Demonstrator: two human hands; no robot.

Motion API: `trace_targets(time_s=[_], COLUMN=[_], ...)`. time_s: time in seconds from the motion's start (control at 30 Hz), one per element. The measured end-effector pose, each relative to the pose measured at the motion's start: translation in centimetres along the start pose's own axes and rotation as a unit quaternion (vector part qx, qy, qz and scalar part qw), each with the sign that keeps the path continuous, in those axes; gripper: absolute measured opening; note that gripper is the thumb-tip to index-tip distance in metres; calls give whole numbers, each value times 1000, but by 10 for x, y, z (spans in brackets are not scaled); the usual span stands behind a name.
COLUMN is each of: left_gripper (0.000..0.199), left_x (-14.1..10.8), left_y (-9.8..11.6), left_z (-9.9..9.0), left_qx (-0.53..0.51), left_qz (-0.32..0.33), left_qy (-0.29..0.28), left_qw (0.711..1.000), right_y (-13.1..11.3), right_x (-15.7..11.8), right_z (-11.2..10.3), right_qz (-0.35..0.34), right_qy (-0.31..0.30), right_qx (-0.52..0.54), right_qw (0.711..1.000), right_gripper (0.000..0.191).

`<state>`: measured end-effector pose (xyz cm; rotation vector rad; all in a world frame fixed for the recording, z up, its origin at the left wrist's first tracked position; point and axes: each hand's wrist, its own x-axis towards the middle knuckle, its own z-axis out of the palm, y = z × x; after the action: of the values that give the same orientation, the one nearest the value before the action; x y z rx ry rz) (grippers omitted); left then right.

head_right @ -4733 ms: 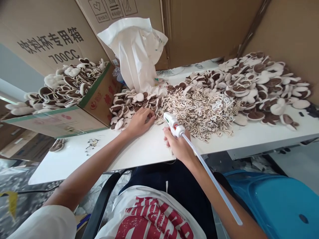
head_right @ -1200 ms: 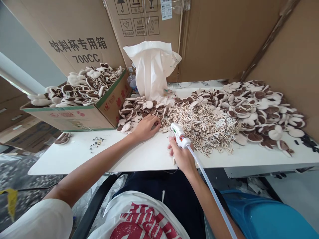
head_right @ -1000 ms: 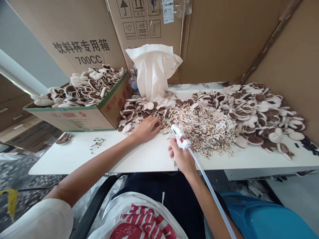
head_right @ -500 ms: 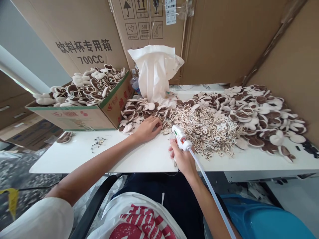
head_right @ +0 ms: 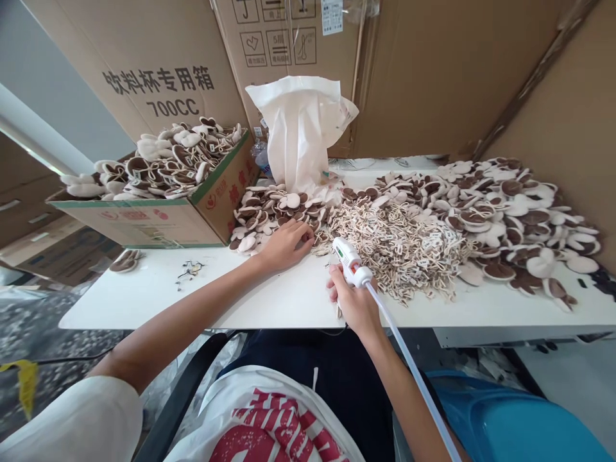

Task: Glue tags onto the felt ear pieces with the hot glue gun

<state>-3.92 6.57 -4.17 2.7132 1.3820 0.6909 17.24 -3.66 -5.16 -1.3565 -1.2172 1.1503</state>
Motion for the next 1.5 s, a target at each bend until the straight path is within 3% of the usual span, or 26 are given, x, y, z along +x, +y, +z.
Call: trace_targets(time_s=[0.63, 1.5], left_gripper=[10, 8], left_x=[3, 5], left_y=[0, 0], left_z=[8, 7], left_qx=[-20, -25], left_qz=[-10, -10], left_qy=[-3, -9], left_qw=[1000, 1000], right_y=[0, -3], right_x=[2, 3], right_z=[-4, -5], right_qz=[-21, 1], right_qy=[4, 4], right_qx=[-5, 6], right_qw=[1000, 1000], right_gripper=[33, 33])
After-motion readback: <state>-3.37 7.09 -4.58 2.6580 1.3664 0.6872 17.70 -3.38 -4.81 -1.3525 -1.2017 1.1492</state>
